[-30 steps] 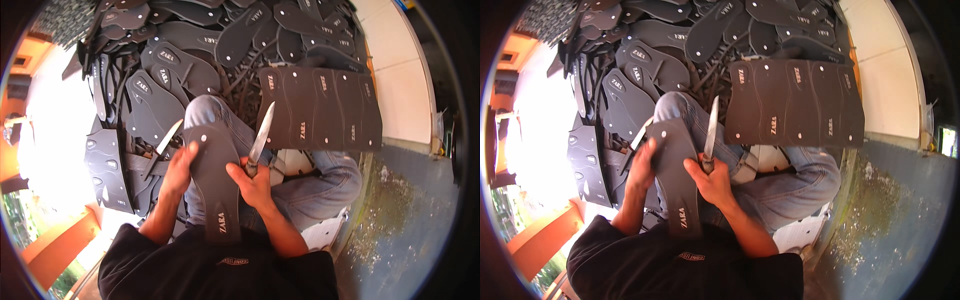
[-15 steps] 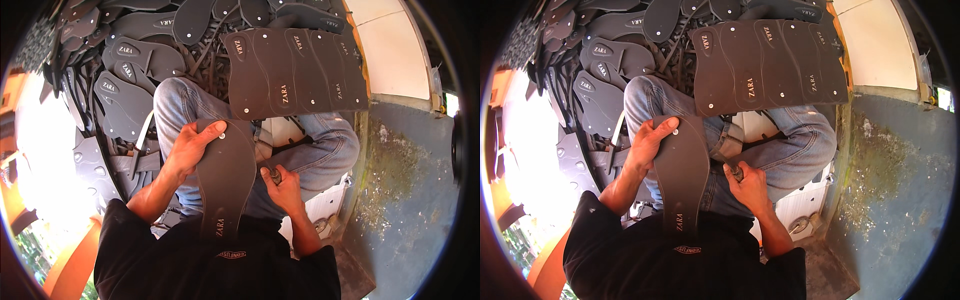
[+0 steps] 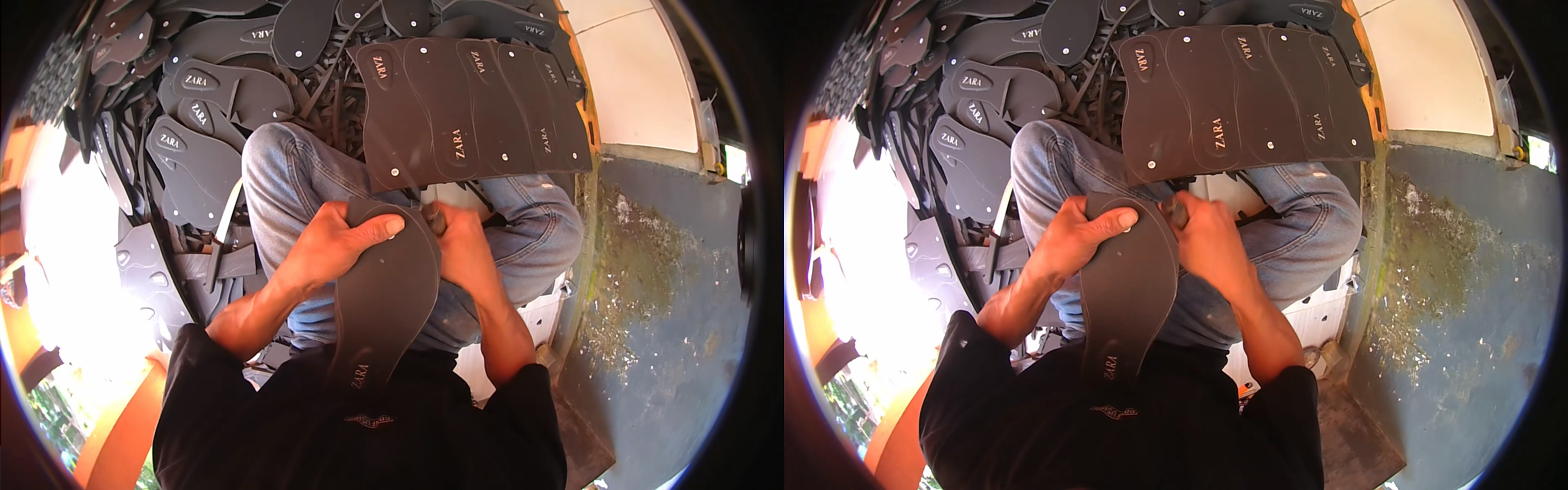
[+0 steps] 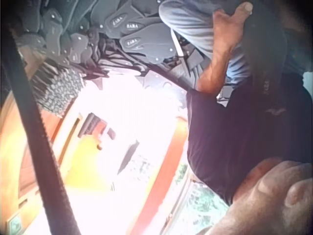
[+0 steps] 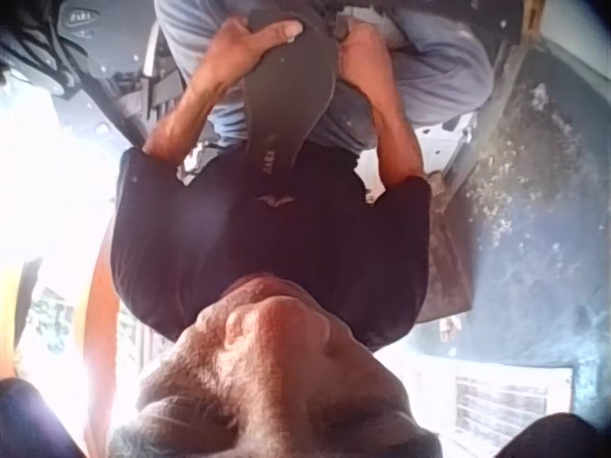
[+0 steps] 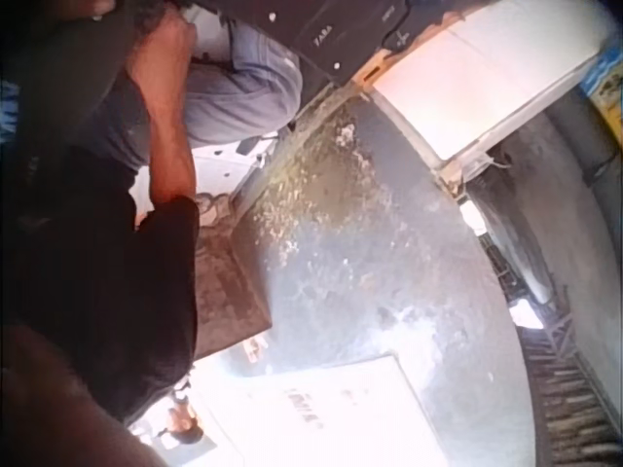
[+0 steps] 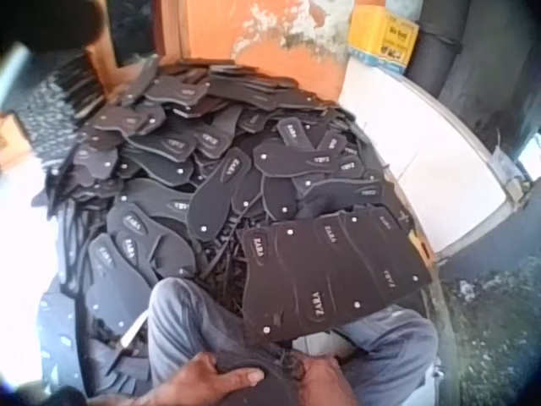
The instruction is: The person is using a knife to trim and separate black shoe insoles from a larger sheet of material while sitting on the floor.
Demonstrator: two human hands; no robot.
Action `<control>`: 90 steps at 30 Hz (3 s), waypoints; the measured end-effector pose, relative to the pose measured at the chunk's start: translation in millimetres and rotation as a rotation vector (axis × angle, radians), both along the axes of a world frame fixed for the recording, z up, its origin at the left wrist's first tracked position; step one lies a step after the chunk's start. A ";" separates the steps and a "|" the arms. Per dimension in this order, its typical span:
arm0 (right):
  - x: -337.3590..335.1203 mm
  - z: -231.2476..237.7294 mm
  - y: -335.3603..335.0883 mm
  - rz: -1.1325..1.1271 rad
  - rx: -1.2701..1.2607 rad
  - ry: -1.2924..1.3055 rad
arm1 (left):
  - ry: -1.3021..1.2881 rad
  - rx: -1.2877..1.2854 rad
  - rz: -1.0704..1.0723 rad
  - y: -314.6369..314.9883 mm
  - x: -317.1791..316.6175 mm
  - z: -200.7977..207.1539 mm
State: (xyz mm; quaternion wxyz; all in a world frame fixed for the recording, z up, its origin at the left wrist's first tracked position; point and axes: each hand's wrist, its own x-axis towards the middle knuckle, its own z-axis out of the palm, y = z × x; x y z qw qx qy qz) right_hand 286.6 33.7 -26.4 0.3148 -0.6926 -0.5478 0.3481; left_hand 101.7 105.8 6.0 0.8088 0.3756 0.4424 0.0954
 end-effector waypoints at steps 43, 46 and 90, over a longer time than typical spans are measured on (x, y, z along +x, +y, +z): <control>15.2 -8.0 -82.2 -0.136 -0.263 -0.249 | -0.397 -0.285 0.578 -94.4 29.5 -56.8; 14.4 -20.8 -58.9 -0.107 -0.200 0.006 | -0.348 -0.304 0.580 -95.7 19.1 -54.4; 21.6 9.3 13.8 -0.087 -0.391 0.876 | -0.143 -0.068 0.047 3.7 16.7 -35.2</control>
